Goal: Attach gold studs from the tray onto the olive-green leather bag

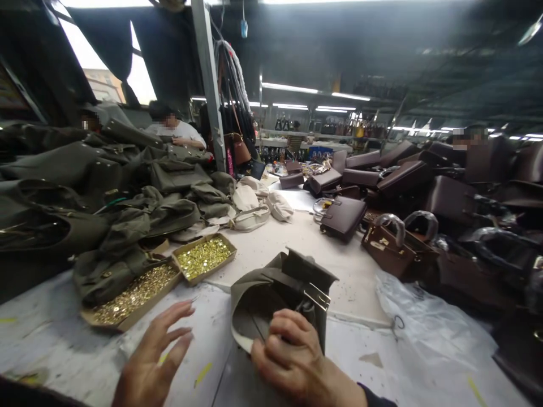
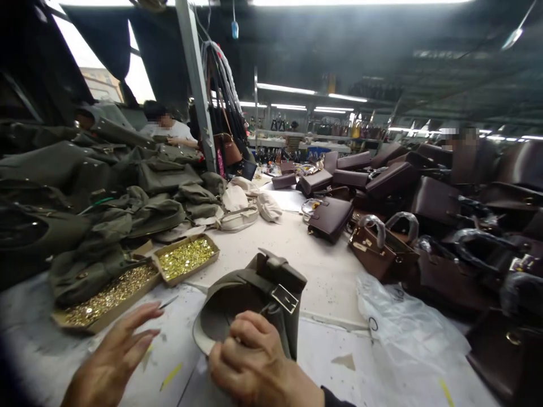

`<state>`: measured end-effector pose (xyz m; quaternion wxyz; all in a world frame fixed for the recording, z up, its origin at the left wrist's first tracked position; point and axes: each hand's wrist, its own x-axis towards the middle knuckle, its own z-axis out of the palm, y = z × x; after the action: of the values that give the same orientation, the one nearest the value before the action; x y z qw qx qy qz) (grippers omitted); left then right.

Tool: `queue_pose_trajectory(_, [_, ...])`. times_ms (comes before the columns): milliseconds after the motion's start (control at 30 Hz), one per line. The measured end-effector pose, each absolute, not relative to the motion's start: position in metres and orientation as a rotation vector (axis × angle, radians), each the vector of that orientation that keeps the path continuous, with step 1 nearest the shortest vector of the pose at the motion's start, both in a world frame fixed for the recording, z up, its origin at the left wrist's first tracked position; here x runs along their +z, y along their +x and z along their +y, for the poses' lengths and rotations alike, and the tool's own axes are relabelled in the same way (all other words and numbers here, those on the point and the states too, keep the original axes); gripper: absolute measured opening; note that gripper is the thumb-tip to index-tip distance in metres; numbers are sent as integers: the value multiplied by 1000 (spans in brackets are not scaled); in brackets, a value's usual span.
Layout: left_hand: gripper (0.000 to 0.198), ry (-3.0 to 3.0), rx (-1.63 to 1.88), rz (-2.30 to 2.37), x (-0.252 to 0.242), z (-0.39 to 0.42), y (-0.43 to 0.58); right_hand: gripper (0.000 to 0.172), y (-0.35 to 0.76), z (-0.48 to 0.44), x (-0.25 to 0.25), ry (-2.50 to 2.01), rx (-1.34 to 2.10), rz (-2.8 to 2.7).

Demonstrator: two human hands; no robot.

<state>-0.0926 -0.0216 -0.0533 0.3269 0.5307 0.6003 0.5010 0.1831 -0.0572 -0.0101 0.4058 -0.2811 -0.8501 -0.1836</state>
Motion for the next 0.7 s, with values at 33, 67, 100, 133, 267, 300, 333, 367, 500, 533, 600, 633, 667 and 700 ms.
queue_pose_trajectory(33, [60,1395,1242,1459,-44,-20,-79,15,176,-65,-13,-701,-450,-2160])
queue_pose_trajectory(67, [61,1394,1227,1393,-34,-17,-67,15,170,-70,-16,-692,-447,-2162])
queue_pose_trajectory(100, [61,1413,1209,1316,-26,-14,-56,15,165,-73,-18,-689,-452,-2154])
queue_pose_trajectory(133, [61,1454,1190,1252,-18,-10,-46,17,162,-74,-19,-695,-464,-2135])
queue_pose_trajectory(267, [53,1792,1026,1135,3,7,-20,20,150,-74,-20,-765,-498,-2102])
queue_pose_trajectory(300, [52,1893,952,1120,7,12,-14,22,147,-74,-19,-777,-502,-2093])
queue_pose_trajectory(333, [54,1989,875,1099,10,17,-8,24,144,-73,-19,-783,-504,-2087])
queue_pose_trajectory(367, [57,2080,799,1066,14,21,-2,26,141,-73,-17,-792,-505,-2093])
queue_pose_trajectory(500, [52,2410,578,969,25,40,22,22,129,-71,-7,-801,-494,-2124])
queue_pose_trajectory(533, [44,2481,545,974,28,43,25,21,130,-70,-2,-780,-483,-2116])
queue_pose_trajectory(600, [29,2594,493,1003,32,47,28,26,140,-69,11,-735,-481,-2112])
queue_pose_trajectory(633, [26,2636,477,1010,33,49,27,30,151,-68,18,-707,-495,-2138])
queue_pose_trajectory(667, [23,2669,456,1018,35,51,26,35,166,-65,23,-718,-557,-2170])
queue_pose_trajectory(700, [25,2690,461,1028,36,53,24,36,184,-59,26,-677,-662,-2248])
